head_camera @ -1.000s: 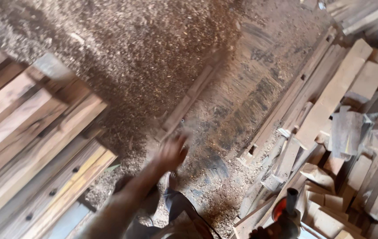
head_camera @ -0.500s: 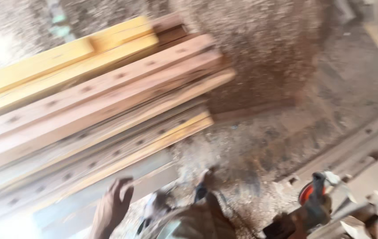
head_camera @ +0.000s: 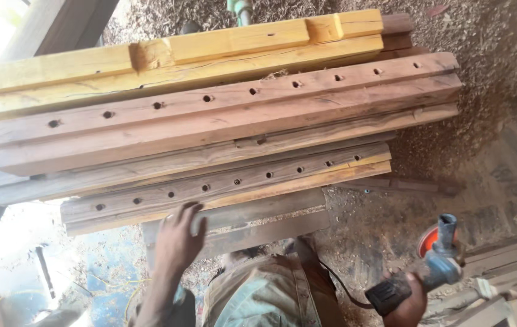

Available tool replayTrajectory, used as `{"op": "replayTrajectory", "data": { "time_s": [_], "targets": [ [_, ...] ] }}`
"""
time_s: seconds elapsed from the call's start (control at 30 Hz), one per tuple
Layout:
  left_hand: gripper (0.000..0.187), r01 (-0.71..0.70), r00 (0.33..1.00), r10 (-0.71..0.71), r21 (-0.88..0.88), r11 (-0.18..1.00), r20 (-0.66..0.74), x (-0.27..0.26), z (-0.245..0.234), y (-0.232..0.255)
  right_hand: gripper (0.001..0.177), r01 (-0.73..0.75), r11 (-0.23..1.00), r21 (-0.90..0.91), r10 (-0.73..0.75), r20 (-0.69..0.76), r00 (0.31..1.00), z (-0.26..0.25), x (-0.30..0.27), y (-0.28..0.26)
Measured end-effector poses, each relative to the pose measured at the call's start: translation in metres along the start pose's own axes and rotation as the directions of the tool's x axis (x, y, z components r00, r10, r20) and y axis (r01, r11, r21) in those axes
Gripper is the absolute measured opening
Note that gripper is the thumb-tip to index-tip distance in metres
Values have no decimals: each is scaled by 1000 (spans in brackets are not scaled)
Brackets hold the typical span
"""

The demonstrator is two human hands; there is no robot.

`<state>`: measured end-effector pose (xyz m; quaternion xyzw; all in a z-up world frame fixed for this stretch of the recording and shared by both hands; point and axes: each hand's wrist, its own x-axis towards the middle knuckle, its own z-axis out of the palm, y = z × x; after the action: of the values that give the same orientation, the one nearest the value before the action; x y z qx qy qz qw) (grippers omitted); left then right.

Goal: The person uses an angle grinder with a sanding disc to smooth the surface of wooden planks. They move the tool back and forth along the length of the wood, generating sawdust, and occasionally reposition the planks to work on different sections.

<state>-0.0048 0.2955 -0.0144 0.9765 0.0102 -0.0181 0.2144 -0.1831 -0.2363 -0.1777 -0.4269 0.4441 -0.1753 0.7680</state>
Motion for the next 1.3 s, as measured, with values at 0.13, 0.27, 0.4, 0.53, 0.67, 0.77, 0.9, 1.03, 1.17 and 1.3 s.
{"op": "replayTrajectory", "data": {
  "time_s": [0.13, 0.27, 0.4, 0.53, 0.67, 0.77, 0.9, 1.03, 1.17, 1.3],
  "targets": [
    [85, -257, 963, 229, 235, 937, 141, 31, 49, 3, 24, 4, 1000, -19, -3, 23, 1000, 11, -7, 0],
    [108, -239, 962, 159, 402, 884, 223, 60, 87, 7, 25, 6, 1000, 19, -7, 42, 999, 13, -2, -10],
    [102, -229, 973, 182, 503, 833, 141, 69, 103, 10, 25, 34, 999, -21, -34, 2, 999, 8, 4, -26],
    [93, -227, 973, 177, 452, 863, 150, 74, 100, 12, 28, 34, 999, -43, -35, -24, 999, -9, 15, -38],
    [94, -229, 965, 144, 445, 866, 218, 68, 101, 21, 28, 4, 999, -33, -4, -11, 1000, -31, 36, -50],
    [98, -228, 961, 125, 452, 863, 247, 45, 104, 32, 28, -25, 998, -52, 20, -81, 997, -42, 41, -55],
    [114, -167, 979, 111, 367, 915, 169, 23, 106, 41, 29, 7, 999, -44, -10, -52, 999, -49, 45, -60],
    [118, -146, 986, 84, 500, 854, 145, 20, 107, 50, 31, -27, 996, -86, 22, -57, 998, -45, 56, -71],
    [138, -294, 903, 78, 474, 830, 423, 52, 130, 65, 32, 14, 992, -122, -7, 59, 998, -34, 65, -83],
    [128, -390, 863, 168, 417, 821, 476, 80, 155, 77, 33, 4, 990, -142, 4, 59, 998, -16, 60, -88]
  ]
}}
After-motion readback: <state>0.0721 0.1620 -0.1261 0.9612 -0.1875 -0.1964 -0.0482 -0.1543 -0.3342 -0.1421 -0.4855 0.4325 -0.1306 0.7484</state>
